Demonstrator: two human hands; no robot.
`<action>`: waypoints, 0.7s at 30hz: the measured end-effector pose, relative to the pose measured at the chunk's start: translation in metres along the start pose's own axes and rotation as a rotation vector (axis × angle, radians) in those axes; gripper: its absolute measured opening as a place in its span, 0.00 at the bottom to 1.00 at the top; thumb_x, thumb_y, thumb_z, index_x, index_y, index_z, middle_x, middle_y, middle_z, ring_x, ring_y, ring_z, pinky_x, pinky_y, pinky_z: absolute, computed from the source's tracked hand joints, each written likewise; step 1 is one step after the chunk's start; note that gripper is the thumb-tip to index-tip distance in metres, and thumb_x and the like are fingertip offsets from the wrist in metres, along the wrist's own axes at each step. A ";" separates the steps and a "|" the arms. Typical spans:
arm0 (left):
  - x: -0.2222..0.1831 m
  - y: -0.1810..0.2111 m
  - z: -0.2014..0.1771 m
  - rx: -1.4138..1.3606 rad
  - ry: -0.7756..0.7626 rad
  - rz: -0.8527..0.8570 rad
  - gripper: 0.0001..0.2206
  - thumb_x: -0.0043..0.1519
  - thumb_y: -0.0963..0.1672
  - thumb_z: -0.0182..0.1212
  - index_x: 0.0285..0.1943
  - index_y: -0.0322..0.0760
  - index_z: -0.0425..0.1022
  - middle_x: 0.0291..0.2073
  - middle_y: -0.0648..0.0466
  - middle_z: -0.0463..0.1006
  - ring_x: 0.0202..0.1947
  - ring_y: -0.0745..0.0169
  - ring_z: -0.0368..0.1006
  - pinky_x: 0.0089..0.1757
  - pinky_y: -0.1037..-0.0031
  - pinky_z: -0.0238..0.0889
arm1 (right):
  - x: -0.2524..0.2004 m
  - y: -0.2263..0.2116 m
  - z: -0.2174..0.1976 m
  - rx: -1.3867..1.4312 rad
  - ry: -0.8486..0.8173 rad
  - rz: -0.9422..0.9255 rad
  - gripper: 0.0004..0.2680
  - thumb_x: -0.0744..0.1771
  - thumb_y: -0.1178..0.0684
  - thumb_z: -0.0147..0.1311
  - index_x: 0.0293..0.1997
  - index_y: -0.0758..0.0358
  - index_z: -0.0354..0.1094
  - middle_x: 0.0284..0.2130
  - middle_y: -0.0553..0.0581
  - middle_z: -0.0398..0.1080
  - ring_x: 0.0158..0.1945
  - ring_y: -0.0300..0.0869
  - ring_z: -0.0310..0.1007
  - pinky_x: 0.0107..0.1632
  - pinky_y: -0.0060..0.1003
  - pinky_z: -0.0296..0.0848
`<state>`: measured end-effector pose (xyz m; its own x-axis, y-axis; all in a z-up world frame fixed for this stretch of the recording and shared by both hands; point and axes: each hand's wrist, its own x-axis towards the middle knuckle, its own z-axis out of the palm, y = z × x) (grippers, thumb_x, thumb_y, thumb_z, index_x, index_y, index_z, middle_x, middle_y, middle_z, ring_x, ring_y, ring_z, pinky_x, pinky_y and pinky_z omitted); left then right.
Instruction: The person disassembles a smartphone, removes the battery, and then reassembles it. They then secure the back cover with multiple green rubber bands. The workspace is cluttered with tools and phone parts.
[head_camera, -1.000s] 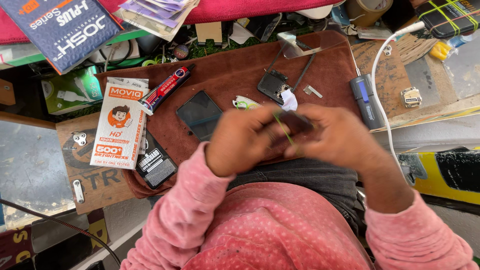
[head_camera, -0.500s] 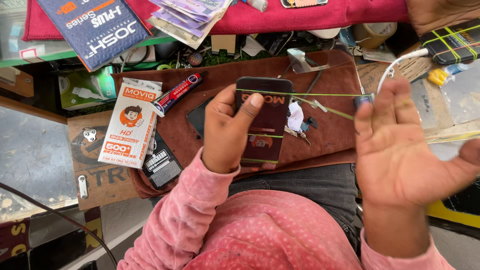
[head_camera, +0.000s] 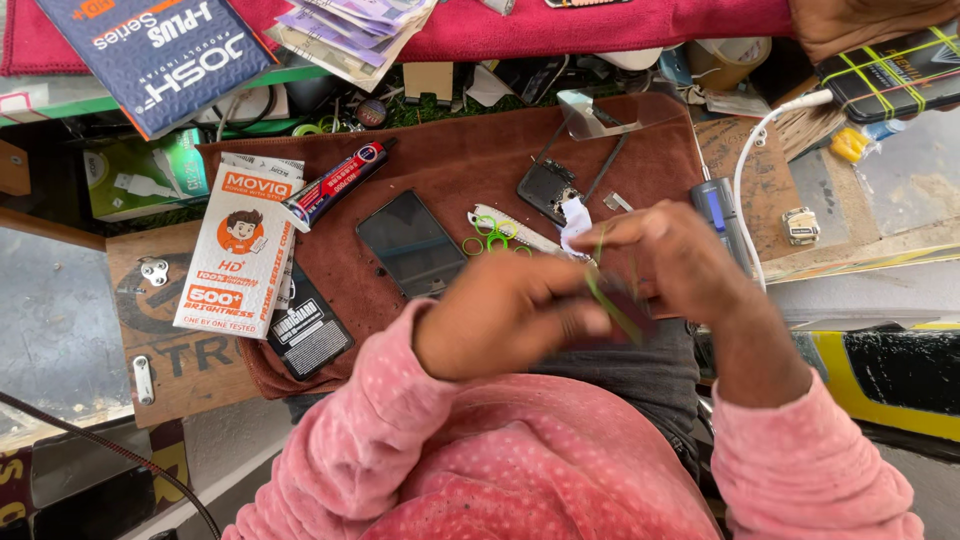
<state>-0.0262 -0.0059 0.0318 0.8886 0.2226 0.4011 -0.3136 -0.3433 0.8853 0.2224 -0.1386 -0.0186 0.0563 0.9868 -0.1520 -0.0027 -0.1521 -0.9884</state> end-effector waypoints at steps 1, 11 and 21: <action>0.000 -0.002 -0.002 -0.155 0.159 -0.110 0.08 0.67 0.43 0.63 0.52 0.35 0.80 0.38 0.51 0.83 0.37 0.69 0.79 0.40 0.75 0.72 | -0.001 0.011 -0.014 0.145 0.055 0.140 0.29 0.73 0.33 0.39 0.51 0.81 0.73 0.40 0.72 0.76 0.42 0.61 0.74 0.47 0.57 0.72; 0.011 -0.010 0.020 -0.769 0.758 -0.331 0.09 0.70 0.42 0.59 0.53 0.28 0.77 0.36 0.52 0.82 0.29 0.69 0.75 0.31 0.77 0.69 | -0.024 -0.048 0.053 1.427 0.373 -0.422 0.43 0.67 0.14 0.30 0.66 0.78 0.59 0.47 0.75 0.70 0.51 0.61 0.70 0.71 0.53 0.54; 0.005 -0.019 -0.008 0.151 0.092 -0.250 0.06 0.61 0.42 0.66 0.46 0.40 0.80 0.33 0.48 0.83 0.33 0.54 0.82 0.35 0.68 0.72 | 0.001 -0.063 0.047 -0.102 -0.215 -0.145 0.44 0.58 0.11 0.43 0.63 0.66 0.69 0.75 0.72 0.56 0.59 0.53 0.69 0.62 0.47 0.68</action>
<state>-0.0188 0.0091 0.0193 0.8956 0.3967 0.2014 -0.0300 -0.3978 0.9170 0.1761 -0.1254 0.0435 -0.1646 0.9862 -0.0179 0.0908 -0.0029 -0.9959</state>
